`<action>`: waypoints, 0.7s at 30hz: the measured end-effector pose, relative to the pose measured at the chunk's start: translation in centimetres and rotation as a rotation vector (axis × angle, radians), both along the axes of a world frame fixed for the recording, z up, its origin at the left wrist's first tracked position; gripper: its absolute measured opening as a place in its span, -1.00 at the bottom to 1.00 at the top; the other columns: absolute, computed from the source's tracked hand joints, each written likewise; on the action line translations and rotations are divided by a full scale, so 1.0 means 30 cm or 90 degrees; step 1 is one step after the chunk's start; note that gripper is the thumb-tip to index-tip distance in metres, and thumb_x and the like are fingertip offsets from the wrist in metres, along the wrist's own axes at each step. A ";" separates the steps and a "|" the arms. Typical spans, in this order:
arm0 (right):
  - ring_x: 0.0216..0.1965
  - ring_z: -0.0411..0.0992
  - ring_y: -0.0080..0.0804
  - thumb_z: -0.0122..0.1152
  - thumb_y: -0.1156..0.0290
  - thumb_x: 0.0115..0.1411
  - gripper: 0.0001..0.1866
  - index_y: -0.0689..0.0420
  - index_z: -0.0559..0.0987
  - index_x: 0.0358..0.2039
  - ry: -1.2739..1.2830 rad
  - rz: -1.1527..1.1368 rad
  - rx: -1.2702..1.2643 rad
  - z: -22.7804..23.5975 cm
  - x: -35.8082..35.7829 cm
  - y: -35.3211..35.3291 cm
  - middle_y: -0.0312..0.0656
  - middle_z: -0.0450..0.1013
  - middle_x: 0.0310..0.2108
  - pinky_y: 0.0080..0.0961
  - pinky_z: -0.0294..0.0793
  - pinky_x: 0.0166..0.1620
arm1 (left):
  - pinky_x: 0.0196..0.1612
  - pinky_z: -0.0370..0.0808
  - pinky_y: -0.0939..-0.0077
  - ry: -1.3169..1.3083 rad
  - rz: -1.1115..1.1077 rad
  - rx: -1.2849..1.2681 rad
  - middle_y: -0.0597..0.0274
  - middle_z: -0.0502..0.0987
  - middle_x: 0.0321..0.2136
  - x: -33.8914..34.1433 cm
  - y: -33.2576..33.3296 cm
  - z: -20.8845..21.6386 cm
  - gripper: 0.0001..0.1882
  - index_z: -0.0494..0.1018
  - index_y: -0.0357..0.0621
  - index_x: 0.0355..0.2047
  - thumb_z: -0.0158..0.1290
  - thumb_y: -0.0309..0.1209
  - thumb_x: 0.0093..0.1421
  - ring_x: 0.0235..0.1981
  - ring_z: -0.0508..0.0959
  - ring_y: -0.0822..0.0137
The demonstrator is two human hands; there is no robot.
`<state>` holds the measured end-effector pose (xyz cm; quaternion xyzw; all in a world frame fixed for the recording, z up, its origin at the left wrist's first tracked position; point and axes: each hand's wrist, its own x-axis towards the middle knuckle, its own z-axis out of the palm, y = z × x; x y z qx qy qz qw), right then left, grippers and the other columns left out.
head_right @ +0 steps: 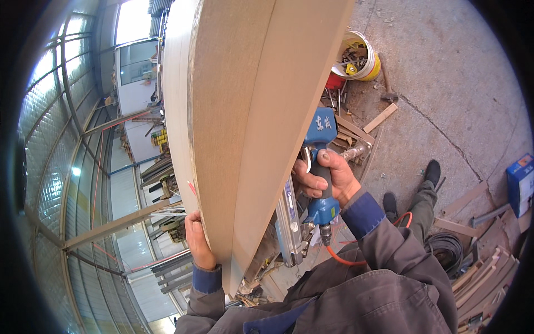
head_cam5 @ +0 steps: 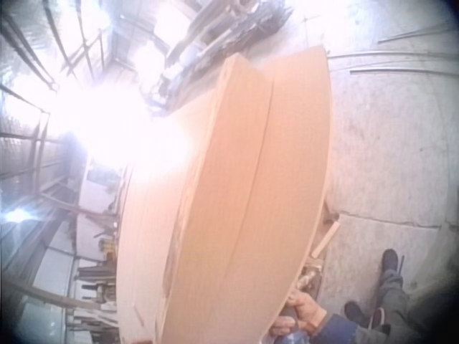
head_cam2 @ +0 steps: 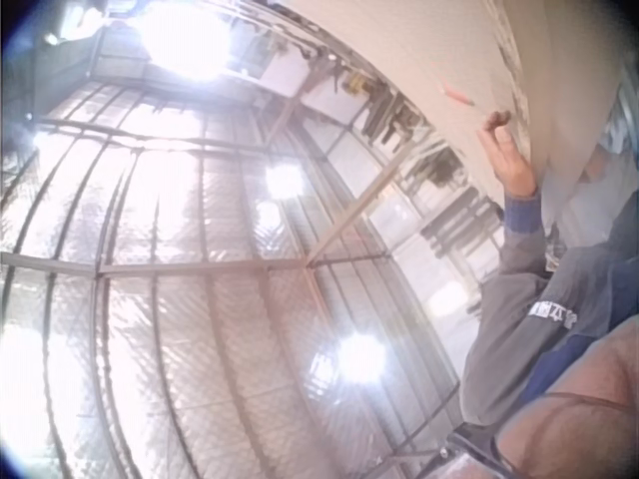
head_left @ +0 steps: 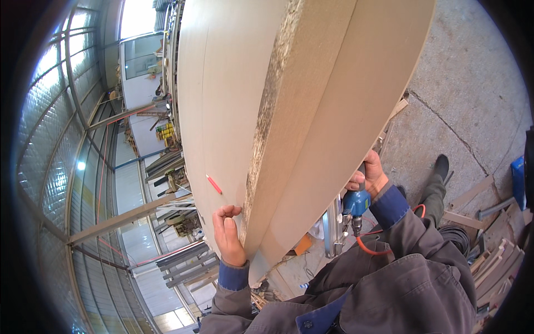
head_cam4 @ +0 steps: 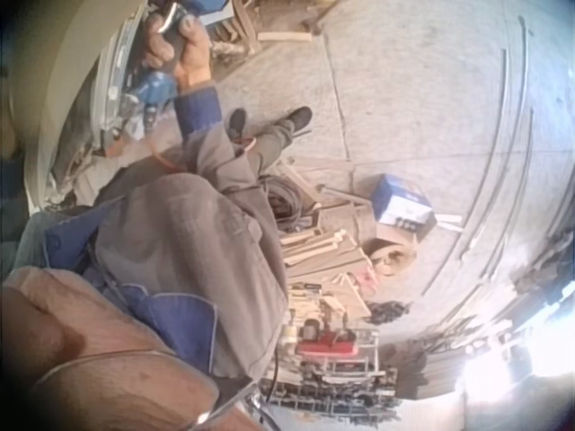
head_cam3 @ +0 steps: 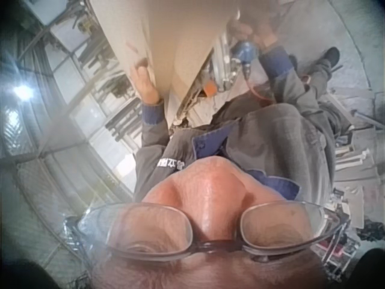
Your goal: The person uses a pneumatic nail gun to attach thin wooden strips to the edges of a large particleboard panel. They position the strips, fire nails along the edges, and reposition the panel to access different sides. The person also picks up and places additional strips and tools on the workbench.
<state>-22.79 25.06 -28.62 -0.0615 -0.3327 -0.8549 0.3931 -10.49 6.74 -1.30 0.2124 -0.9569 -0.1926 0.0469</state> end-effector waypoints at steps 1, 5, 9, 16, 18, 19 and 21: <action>-0.66 0.33 -0.58 0.23 0.14 0.25 -0.53 0.40 0.49 -0.16 -0.005 0.003 0.010 0.005 -0.008 0.008 -0.14 0.43 -0.47 -0.57 0.40 -0.59 | 0.11 0.34 0.34 -0.001 0.002 0.001 0.05 0.50 -0.16 0.003 -0.001 0.000 -0.54 0.36 -0.36 -0.02 -0.18 -0.13 0.42 -0.07 0.47 0.26; -0.65 0.34 -0.57 0.25 0.16 0.24 -0.53 0.41 0.49 -0.16 -0.004 -0.012 -0.030 -0.017 -0.044 0.006 -0.12 0.44 -0.42 -0.56 0.40 -0.59 | 0.11 0.34 0.32 0.003 0.006 -0.005 0.05 0.49 -0.16 0.002 0.001 -0.006 -0.53 0.35 -0.36 -0.01 -0.18 -0.12 0.42 -0.07 0.47 0.25; -0.65 0.34 -0.57 0.26 0.16 0.23 -0.52 0.41 0.49 -0.16 -0.016 -0.017 -0.025 0.000 -0.074 0.028 -0.11 0.45 -0.38 -0.55 0.42 -0.58 | 0.11 0.34 0.32 0.003 0.005 -0.012 0.04 0.49 -0.16 0.007 0.000 -0.002 -0.52 0.35 -0.36 -0.01 -0.17 -0.11 0.41 -0.07 0.47 0.25; -0.65 0.34 -0.59 0.27 0.15 0.22 -0.51 0.41 0.48 -0.16 0.031 -0.056 -0.048 -0.026 -0.150 0.046 -0.13 0.46 -0.37 -0.57 0.43 -0.58 | 0.11 0.34 0.32 -0.006 -0.001 -0.014 0.04 0.49 -0.16 0.002 -0.004 -0.002 -0.50 0.34 -0.36 0.00 -0.16 -0.09 0.41 -0.07 0.47 0.24; -0.65 0.34 -0.59 0.27 0.16 0.22 -0.52 0.41 0.48 -0.15 0.014 -0.067 -0.035 -0.008 -0.166 0.059 -0.11 0.45 -0.37 -0.56 0.45 -0.58 | 0.11 0.34 0.31 -0.006 0.004 -0.017 0.04 0.49 -0.16 0.001 0.003 -0.001 -0.49 0.34 -0.36 0.01 -0.15 -0.08 0.40 -0.07 0.47 0.24; -0.65 0.34 -0.58 0.27 0.16 0.22 -0.52 0.41 0.47 -0.15 0.004 -0.072 -0.028 -0.001 -0.171 0.065 -0.11 0.45 -0.37 -0.56 0.46 -0.58 | 0.11 0.34 0.31 -0.006 0.007 -0.017 0.04 0.49 -0.16 0.001 0.006 -0.001 -0.49 0.34 -0.36 0.01 -0.14 -0.07 0.40 -0.07 0.47 0.24; -0.64 0.34 -0.58 0.26 0.18 0.23 -0.53 0.40 0.47 -0.15 -0.005 -0.067 -0.021 -0.004 -0.186 0.075 -0.10 0.45 -0.35 -0.55 0.46 -0.58 | 0.11 0.35 0.31 0.004 0.008 -0.008 0.05 0.49 -0.16 0.005 0.002 -0.001 -0.48 0.34 -0.35 0.02 -0.13 -0.06 0.40 -0.07 0.47 0.24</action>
